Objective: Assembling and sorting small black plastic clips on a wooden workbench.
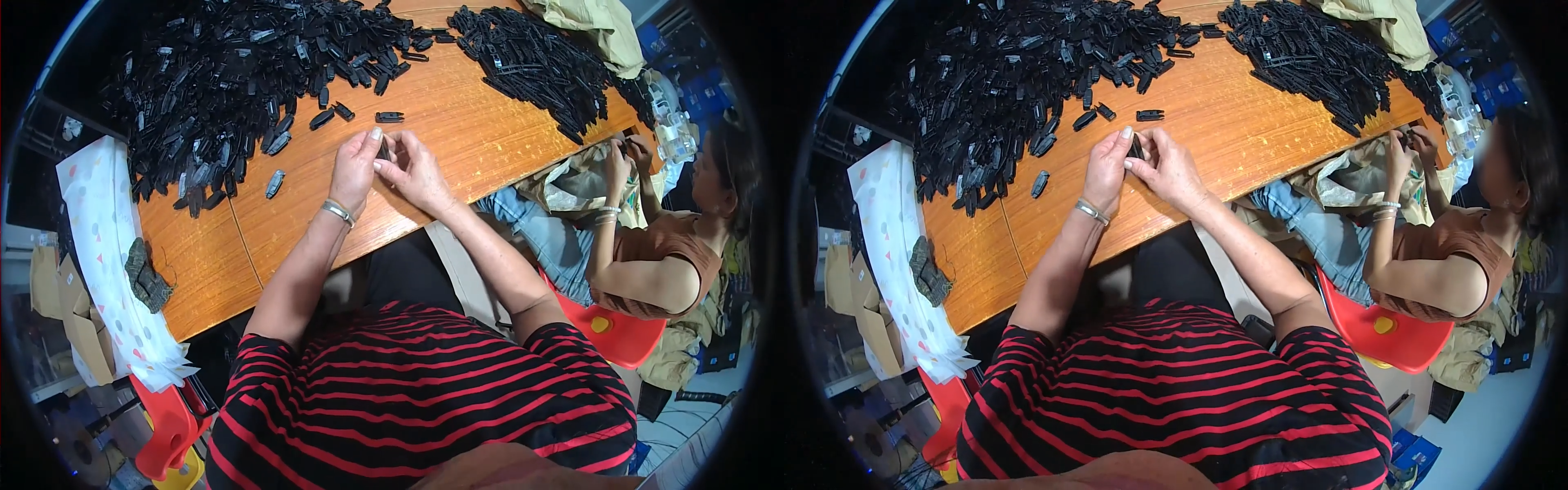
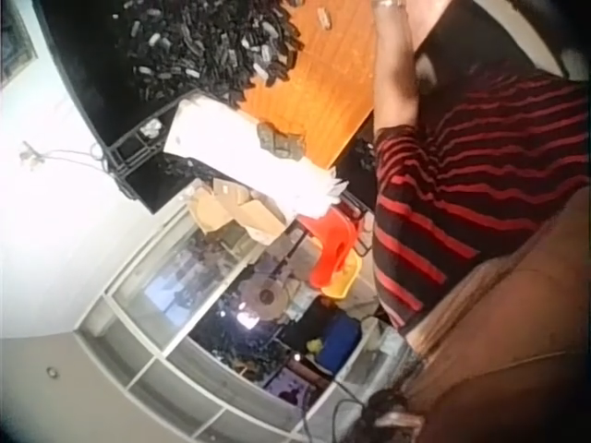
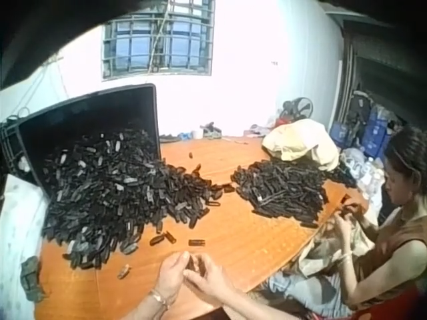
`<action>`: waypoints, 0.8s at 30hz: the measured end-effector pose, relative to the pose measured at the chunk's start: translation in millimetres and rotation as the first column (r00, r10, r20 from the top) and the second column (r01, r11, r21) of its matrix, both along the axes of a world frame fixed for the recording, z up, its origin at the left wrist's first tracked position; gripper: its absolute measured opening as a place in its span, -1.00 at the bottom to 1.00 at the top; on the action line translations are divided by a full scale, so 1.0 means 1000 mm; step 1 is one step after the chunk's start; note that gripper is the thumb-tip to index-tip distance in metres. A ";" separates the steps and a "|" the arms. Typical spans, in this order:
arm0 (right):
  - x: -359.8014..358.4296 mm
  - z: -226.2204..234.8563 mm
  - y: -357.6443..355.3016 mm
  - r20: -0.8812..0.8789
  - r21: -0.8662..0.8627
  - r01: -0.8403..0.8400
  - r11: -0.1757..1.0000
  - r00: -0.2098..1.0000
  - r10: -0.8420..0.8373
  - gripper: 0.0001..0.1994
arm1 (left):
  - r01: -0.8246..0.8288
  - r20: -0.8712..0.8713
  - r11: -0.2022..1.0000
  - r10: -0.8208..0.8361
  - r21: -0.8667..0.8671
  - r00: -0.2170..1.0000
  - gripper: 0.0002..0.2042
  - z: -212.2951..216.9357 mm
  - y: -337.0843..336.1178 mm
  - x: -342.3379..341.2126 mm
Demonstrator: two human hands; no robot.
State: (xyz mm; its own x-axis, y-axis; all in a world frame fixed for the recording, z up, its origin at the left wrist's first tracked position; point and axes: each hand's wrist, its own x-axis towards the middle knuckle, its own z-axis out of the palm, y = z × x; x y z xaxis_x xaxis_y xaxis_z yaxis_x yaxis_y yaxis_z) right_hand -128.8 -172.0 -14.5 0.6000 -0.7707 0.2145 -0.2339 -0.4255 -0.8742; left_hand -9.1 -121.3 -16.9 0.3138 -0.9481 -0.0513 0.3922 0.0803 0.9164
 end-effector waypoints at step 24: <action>0.076 0.021 -0.158 -0.665 -0.407 -0.128 0.904 0.721 -0.197 -0.81 | -0.077 0.968 0.996 -0.023 0.044 0.248 -0.77 0.001 -0.032 0.026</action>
